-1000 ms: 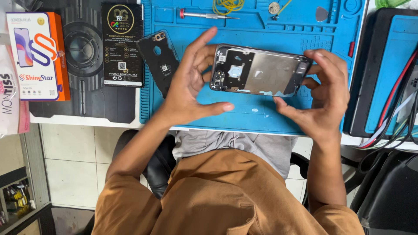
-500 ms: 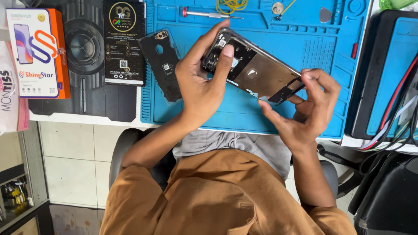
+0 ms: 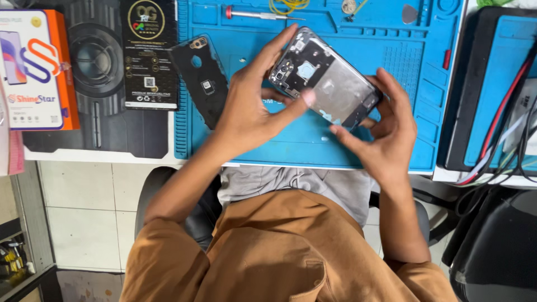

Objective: The person sprays a cleaning agent onto the internal components of a disassembled mobile phone and then uses a small screwdriver to carefully scrape and clean the motherboard area. The person handles the phone and tools on a blue work mat.

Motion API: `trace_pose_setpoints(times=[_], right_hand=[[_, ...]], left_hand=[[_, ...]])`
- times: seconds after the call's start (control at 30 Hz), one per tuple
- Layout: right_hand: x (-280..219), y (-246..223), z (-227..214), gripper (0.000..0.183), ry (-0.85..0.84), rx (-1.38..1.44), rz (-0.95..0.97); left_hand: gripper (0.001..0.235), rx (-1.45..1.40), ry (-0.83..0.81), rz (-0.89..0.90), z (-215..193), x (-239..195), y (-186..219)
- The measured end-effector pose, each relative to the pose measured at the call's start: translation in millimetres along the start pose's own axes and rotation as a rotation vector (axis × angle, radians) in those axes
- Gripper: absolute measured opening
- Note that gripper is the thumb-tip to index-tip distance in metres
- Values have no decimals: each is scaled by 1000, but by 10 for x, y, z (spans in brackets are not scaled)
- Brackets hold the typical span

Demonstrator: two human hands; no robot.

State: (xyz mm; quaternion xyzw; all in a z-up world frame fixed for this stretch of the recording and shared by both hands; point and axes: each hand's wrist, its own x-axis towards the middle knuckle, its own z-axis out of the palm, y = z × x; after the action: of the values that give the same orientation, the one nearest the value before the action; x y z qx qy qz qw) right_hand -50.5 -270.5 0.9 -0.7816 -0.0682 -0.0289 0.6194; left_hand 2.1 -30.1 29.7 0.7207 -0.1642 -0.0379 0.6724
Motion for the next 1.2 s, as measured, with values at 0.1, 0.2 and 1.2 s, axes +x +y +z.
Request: trace_pose_setpoints(times=[0.1, 0.2, 1.2], right_hand=[[96, -2, -144, 99, -116, -301, -40], [165, -3, -199, 101, -155, -360, 8], [500, -179, -621, 9, 68, -642, -350]], left_hand=[[93, 155, -157, -128, -111, -16, -104], [111, 316, -310, -251, -189, -59, -237], [44, 639, -328, 128, -363, 12, -236]])
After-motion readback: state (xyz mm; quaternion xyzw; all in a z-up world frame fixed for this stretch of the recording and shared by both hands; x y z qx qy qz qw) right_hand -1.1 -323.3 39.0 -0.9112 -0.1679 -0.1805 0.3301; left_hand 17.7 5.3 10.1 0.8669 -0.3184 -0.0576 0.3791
